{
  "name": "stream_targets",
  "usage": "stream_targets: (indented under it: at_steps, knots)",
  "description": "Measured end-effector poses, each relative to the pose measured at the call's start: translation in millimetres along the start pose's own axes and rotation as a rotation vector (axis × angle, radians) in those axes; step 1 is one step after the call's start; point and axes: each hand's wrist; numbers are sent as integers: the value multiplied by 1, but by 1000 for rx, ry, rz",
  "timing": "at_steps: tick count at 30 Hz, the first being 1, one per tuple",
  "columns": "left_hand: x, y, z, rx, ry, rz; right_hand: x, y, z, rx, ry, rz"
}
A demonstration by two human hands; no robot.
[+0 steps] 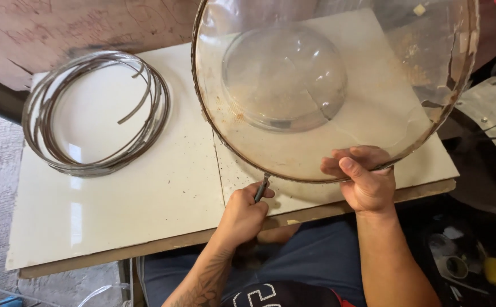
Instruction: Using a small hand tool to tuck the edge of a plastic drum head into a metal hoop rim.
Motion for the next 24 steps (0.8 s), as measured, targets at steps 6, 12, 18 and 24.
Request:
stream_targets:
  at_steps: [6, 12, 18, 24]
  knots:
    - [-20, -10, 1, -58, 66, 25, -11, 7, 4, -50, -17, -28]
    - [-28, -12, 19, -146, 85, 86, -20, 9, 4, -83, -30, -63]
    - [-54, -3, 1, -196, 111, 126, -24, 21, -2, -28, -65, -96]
    - [-68, 0, 3, -192, 166, 154, -39, 41, -26, 74, -5, -132]
Point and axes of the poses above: each hand's wrist, its own x-axis away from the middle knuckle, its own y-axis out of the palm, z = x × y, and after that the axes turned 4 degrees about x, right-handed
